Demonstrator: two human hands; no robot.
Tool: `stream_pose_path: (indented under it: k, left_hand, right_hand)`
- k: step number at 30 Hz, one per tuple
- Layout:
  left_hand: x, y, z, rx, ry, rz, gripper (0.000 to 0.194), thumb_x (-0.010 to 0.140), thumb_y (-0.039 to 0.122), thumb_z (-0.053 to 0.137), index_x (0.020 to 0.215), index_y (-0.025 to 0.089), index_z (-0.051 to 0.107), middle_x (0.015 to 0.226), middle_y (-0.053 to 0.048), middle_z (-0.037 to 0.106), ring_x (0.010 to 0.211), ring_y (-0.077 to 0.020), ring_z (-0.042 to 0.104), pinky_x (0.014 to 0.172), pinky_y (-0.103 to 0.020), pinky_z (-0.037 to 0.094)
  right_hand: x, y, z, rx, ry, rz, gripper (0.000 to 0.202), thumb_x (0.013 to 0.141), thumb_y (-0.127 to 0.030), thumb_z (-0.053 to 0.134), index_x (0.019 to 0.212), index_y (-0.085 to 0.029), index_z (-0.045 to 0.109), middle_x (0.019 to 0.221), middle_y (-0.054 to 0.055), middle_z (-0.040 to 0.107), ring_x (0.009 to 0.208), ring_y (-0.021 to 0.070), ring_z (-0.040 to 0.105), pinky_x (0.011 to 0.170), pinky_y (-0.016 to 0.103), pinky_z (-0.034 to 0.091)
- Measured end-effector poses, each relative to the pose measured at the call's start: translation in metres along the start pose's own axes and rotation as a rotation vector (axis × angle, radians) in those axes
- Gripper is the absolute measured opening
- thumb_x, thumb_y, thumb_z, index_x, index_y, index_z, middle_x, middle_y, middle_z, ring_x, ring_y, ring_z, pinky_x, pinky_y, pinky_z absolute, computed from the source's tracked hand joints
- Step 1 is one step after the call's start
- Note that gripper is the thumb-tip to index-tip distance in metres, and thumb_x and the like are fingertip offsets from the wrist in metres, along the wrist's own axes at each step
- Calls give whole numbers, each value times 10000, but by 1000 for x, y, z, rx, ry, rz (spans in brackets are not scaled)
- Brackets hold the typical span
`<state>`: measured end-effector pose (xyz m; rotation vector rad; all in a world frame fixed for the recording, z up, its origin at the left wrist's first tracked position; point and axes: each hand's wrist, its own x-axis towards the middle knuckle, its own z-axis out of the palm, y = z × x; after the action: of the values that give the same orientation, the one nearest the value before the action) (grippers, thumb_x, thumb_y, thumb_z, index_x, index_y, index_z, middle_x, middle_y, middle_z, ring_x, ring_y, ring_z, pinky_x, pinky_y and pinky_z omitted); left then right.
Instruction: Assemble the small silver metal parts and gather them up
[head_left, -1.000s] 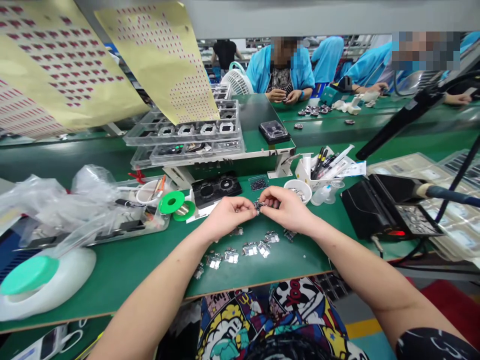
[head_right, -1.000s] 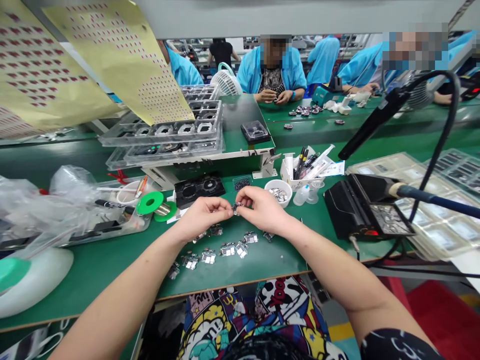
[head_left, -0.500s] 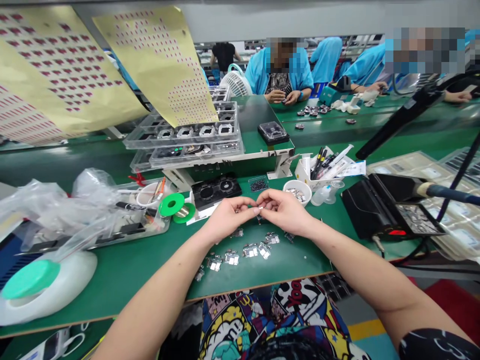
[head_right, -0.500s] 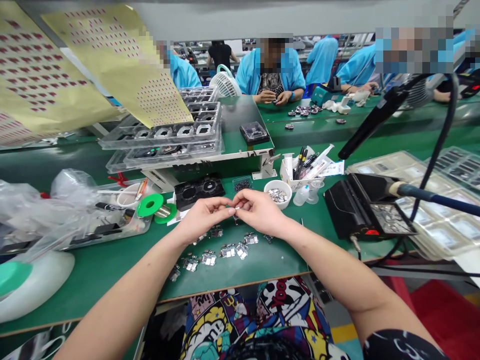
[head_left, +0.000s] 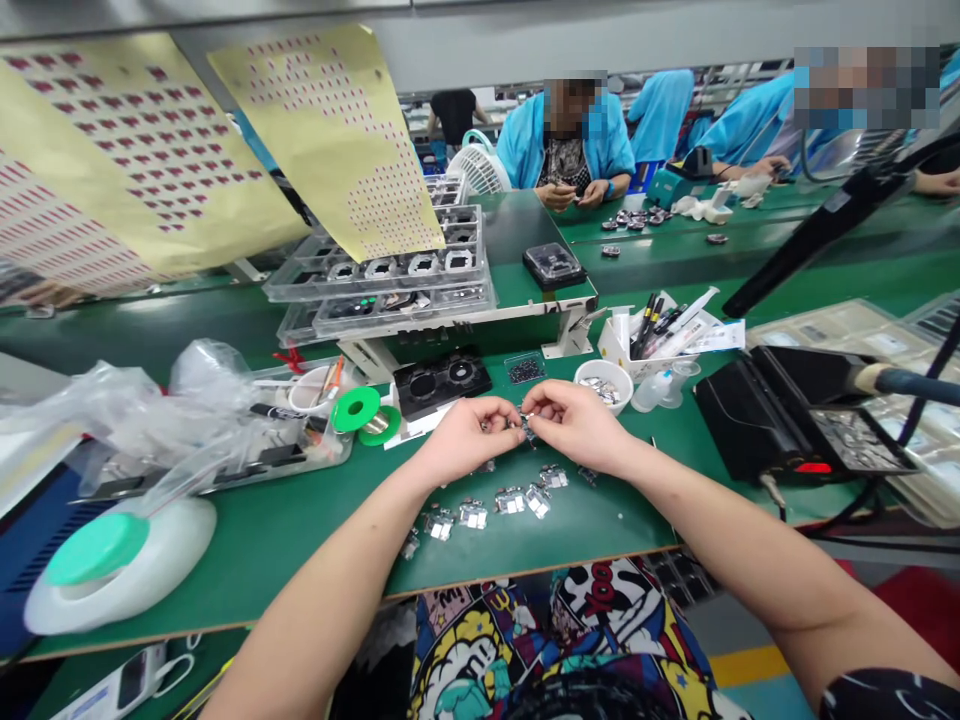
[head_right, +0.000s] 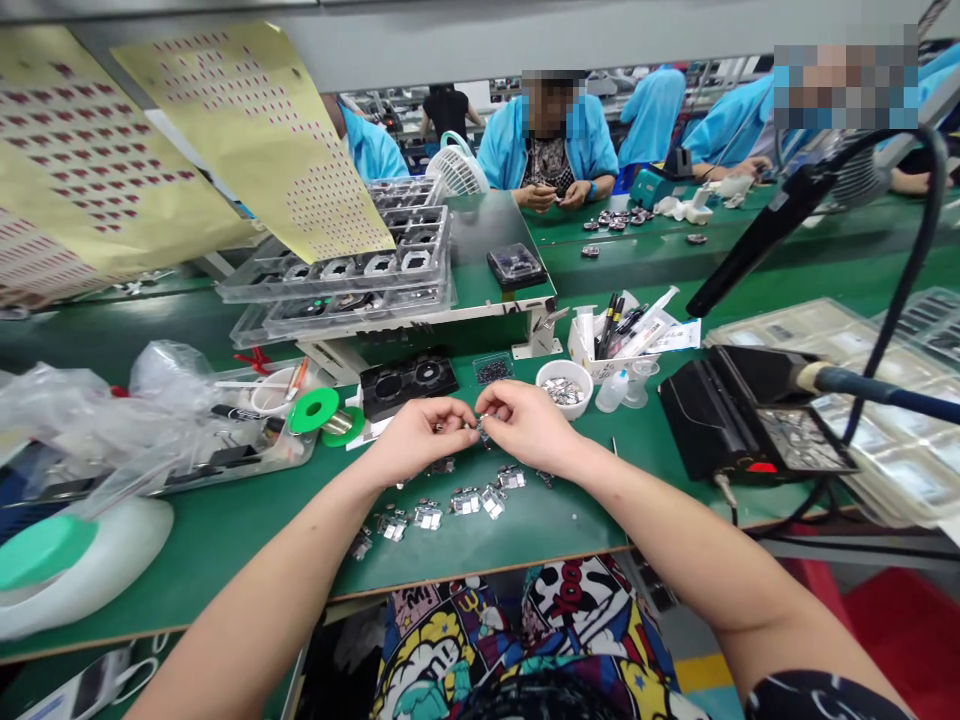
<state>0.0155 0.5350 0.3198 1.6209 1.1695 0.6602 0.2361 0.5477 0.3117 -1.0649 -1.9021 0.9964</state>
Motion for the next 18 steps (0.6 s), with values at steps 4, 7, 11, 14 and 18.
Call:
stream_pose_path:
  k: [4,7,11,14,18]
  left_hand:
    - [-1,2,1,18,-28,7,242,849,408,775,895,187,689,631,67,518,549,-85,469,541,-223,357]
    - [-1,2,2,35,-46,3,241,861,408,753,871,188,656,630,59,553,536,-87,487,527,-221,356]
    - [-1,1,2,64,3,12,208,872,389,744,885,186,703,570,68,517,494,-84,458,518,-226,336]
    - [-2,-1,2,61,93,53,211,858,386,782,933,197,724,556,82,467,484,-81,435,517,-230,316]
    - [-2,-2,2,88,124,115,165,850,340,791,914,197,739,578,74,460,511,-82,411,544,-243,329]
  right_hand:
    - [-1,2,2,36,-7,13,139,825,-173,658,942,-192,731,860,0,700,706,130,618,635,250,489]
    - [-1,3,3,50,0,17,146,823,-175,658,947,-194,732,854,-3,706,712,132,626,641,252,494]
    - [0,3,3,49,21,22,140,830,-181,657,947,-190,733,878,7,716,724,133,620,656,258,496]
    - [1,3,2,81,32,17,125,850,-202,663,956,-189,726,868,6,714,729,135,621,663,260,497]
    - [2,3,3,105,46,3,117,851,-199,670,956,-190,723,888,9,721,742,136,622,680,265,504]
